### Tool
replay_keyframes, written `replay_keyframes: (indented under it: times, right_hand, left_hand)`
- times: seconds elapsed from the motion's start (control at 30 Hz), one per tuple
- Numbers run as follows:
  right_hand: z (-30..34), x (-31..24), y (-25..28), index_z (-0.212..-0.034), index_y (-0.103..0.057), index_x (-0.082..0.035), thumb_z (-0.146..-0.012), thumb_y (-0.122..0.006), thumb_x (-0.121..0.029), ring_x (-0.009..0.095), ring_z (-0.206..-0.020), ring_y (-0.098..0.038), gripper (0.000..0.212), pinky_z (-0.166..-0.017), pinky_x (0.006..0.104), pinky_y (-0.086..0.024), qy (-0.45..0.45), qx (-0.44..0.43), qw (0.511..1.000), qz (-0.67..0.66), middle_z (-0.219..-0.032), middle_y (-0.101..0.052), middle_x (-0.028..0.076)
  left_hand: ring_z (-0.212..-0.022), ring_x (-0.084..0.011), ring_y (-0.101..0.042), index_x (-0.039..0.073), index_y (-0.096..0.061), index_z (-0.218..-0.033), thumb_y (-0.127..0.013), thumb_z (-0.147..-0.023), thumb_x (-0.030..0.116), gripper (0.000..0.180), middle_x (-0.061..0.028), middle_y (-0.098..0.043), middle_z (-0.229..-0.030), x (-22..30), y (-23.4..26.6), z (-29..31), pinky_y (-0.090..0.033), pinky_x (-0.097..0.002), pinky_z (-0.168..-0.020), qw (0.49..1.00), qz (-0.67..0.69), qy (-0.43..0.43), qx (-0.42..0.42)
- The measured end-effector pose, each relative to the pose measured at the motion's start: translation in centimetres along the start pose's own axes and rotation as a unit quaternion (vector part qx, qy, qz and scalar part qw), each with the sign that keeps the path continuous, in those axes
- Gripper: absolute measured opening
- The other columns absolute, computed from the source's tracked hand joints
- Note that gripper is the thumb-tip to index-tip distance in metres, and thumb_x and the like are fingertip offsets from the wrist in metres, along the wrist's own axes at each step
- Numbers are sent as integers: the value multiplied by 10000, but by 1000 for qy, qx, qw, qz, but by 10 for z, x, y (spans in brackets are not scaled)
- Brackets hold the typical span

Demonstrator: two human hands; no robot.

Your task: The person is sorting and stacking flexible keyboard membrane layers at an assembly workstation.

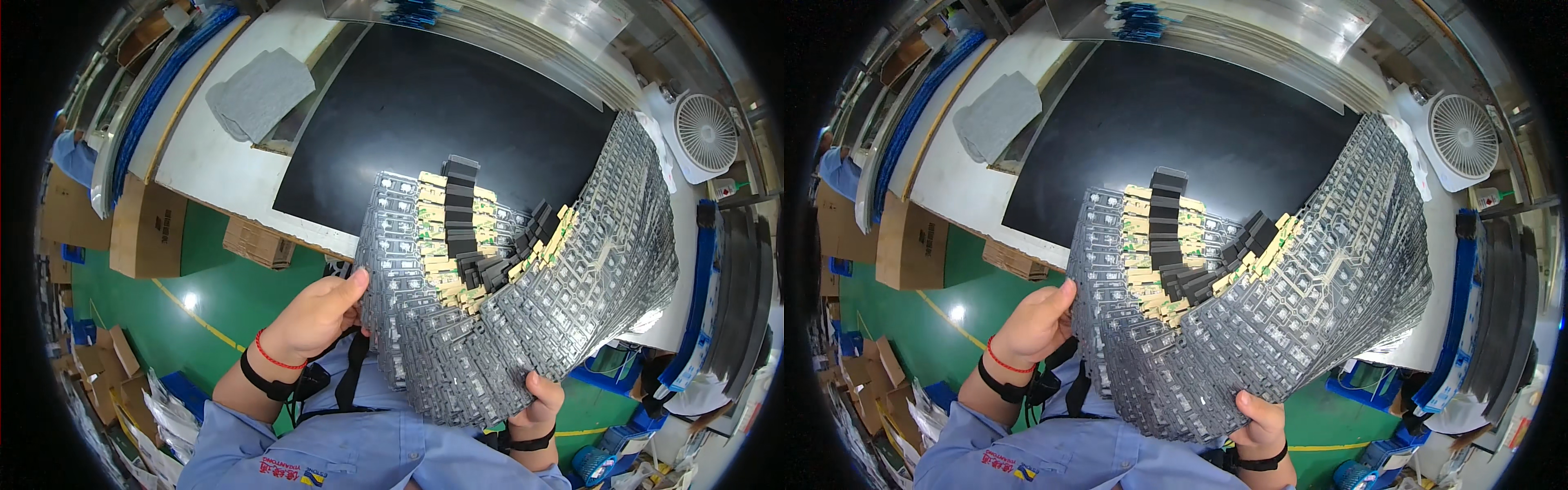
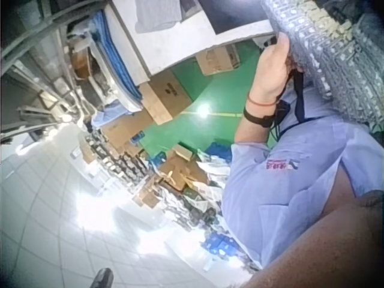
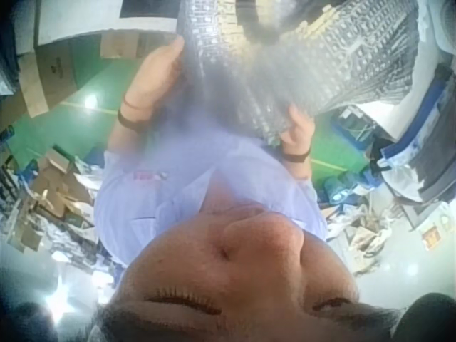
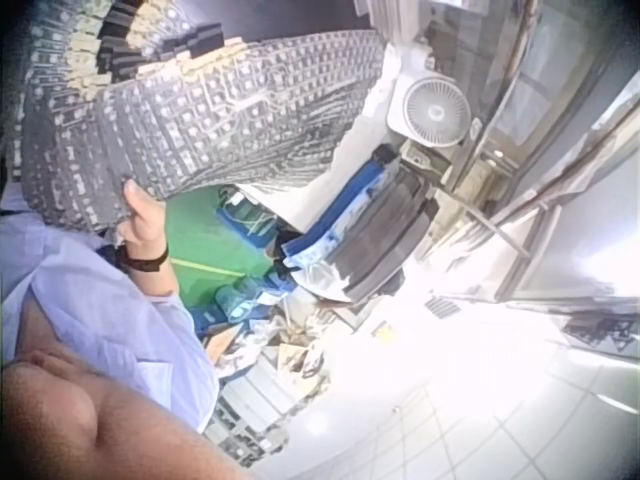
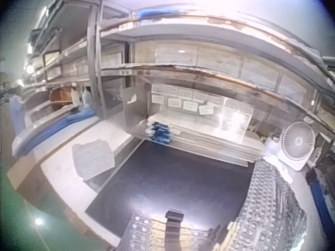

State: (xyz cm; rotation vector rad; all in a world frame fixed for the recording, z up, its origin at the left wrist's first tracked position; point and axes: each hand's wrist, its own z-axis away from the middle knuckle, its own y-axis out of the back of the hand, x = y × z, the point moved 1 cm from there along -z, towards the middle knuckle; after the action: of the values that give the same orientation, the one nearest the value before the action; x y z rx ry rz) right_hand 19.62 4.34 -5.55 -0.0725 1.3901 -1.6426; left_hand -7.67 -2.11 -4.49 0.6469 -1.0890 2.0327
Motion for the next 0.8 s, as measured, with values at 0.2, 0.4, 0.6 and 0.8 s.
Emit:
replay_keyframes:
  times: [0.2, 0.4, 0.6, 0.8]
  right_hand:
    - [3, -5, 0, -1308, -325, 65, -736, -622, -76, 381, -1115, -502, 659, -962, 493, -400, 24, 8, 999, 41, -1248, -470, 246]
    - [1, -6, -4, -1307, -324, 63, -733, -618, -84, 377, -1111, -505, 661, -960, 484, -403, 26, 22, 997, 66, -1246, -473, 238]
    - [0, -8, -11, -1309, -321, 62, -733, -623, -85, 377, -1122, -497, 667, -963, 485, -399, 25, 28, 996, 76, -1252, -467, 237]
    - [0, -4, -5, -1302, -334, 63, -726, -633, -73, 376, -1117, -500, 664, -963, 483, -399, 55, 38, 995, 67, -1251, -471, 232]
  left_hand:
    - [-716, -76, -509, -17, -636, -769, -425, -962, 313, 436, -19, -609, -752, 0, 15, 4, -410, -249, -661, 972, -223, -38, -62]
    - [-673, -57, -471, -28, -632, -750, -465, -953, 265, 394, 4, -581, -719, 13, 2, 6, -399, -232, -628, 985, -169, -17, -41]
    - [-702, -71, -488, -35, -633, -758, -426, -967, 311, 454, -10, -589, -732, 11, 6, 6, -405, -243, -657, 975, -215, -19, -44]
    - [-702, -85, -526, -23, -644, -793, -472, -950, 282, 384, -29, -617, -759, 6, -5, 0, -427, -242, -661, 999, 27, 21, 23]
